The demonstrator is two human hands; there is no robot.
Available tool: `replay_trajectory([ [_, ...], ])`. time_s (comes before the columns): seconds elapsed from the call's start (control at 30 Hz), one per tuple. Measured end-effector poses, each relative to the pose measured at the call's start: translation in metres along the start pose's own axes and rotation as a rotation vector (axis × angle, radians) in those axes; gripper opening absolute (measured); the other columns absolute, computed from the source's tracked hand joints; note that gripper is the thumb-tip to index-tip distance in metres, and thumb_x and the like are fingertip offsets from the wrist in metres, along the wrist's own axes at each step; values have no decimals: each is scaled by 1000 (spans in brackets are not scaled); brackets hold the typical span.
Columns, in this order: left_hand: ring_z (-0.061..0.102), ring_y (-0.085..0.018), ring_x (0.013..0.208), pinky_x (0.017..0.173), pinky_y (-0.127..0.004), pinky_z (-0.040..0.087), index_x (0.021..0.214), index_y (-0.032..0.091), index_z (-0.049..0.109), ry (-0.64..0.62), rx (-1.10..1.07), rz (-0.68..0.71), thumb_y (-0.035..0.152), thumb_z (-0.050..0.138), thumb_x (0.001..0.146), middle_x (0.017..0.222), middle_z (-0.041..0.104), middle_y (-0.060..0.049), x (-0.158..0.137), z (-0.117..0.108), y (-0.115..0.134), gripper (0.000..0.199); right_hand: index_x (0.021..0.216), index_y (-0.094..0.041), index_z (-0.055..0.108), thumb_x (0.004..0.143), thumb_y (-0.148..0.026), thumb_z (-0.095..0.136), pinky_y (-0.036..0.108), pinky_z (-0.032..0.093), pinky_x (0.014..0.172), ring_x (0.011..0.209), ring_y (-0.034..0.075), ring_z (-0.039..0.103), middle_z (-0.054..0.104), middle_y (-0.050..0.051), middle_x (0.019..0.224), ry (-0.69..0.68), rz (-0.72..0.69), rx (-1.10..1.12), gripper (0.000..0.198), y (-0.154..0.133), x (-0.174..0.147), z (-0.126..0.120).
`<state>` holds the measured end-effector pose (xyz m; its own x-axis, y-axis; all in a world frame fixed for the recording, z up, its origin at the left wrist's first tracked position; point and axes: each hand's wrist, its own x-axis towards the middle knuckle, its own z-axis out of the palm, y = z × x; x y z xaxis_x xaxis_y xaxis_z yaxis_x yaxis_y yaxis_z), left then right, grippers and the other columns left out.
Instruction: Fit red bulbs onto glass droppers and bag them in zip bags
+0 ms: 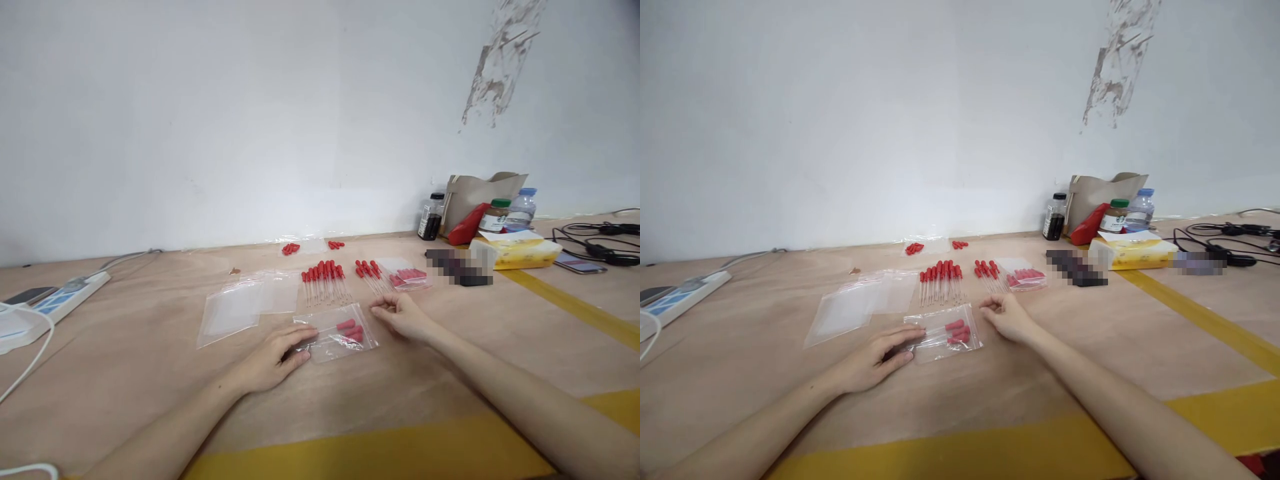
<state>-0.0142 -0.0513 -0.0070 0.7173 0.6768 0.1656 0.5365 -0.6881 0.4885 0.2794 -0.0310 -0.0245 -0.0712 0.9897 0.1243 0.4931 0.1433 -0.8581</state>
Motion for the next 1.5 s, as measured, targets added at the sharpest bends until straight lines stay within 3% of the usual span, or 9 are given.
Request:
replay_trajectory([
  [0.1,41,-21,119,99,-40,34,122,29,48,-12,0,10,31,42,89,128,47,-2,0,-1,0,34,69,-15,63,69,-21,54,24,40,57,59,14,56,62,3,63,122,-133,-366,11,4,21,-12],
  [0.23,41,-21,118,99,-39,35,118,30,51,-12,-15,8,30,42,88,129,46,-1,0,-1,0,31,78,-16,64,72,-17,49,26,40,69,77,18,59,65,7,80,243,-91,-622,16,1,49,-11],
  [0.4,43,-20,117,98,-36,36,113,27,52,3,-37,-3,30,43,88,125,50,-3,-1,0,1,27,89,-15,63,77,-23,45,31,41,71,90,25,58,63,14,94,297,118,-727,23,-8,76,4],
  [0.6,42,-19,118,99,-37,35,115,26,51,1,-14,15,30,42,89,125,50,-3,-2,0,1,28,92,-14,61,71,-32,55,31,43,66,88,26,59,62,16,95,304,287,-655,28,-7,97,10],
  [0.93,42,-19,117,99,-37,36,116,26,50,3,-9,32,29,42,89,126,49,-3,-2,0,-2,29,68,-15,60,72,-37,53,23,40,57,70,17,59,63,6,69,276,173,-450,24,-21,94,5],
  [1.0,42,-19,117,99,-37,36,115,26,51,2,-7,30,29,42,89,125,49,-3,-2,0,-1,28,83,-14,58,72,-36,53,21,39,52,60,14,57,60,2,60,260,116,-294,25,-23,79,-3],
  [1.1,43,-19,117,98,-36,36,114,25,51,4,-3,31,30,42,89,125,50,-3,-1,-1,-1,27,122,-14,31,69,-28,55,19,38,42,42,11,51,51,-8,49,206,47,97,60,-20,49,-12],
  [1.2,43,-19,116,97,-36,37,113,25,51,-3,-11,21,31,42,89,124,50,-4,-1,-1,-1,26,128,-18,10,61,-19,59,20,41,39,40,11,50,47,-12,49,163,50,354,83,-11,22,-13],
  [1.5,46,-19,113,96,-36,38,118,26,46,-4,-11,-30,32,42,88,123,50,-3,-2,-1,1,31,96,-26,22,59,-26,66,26,52,47,45,11,57,51,-11,59,385,59,677,57,10,14,16],
])
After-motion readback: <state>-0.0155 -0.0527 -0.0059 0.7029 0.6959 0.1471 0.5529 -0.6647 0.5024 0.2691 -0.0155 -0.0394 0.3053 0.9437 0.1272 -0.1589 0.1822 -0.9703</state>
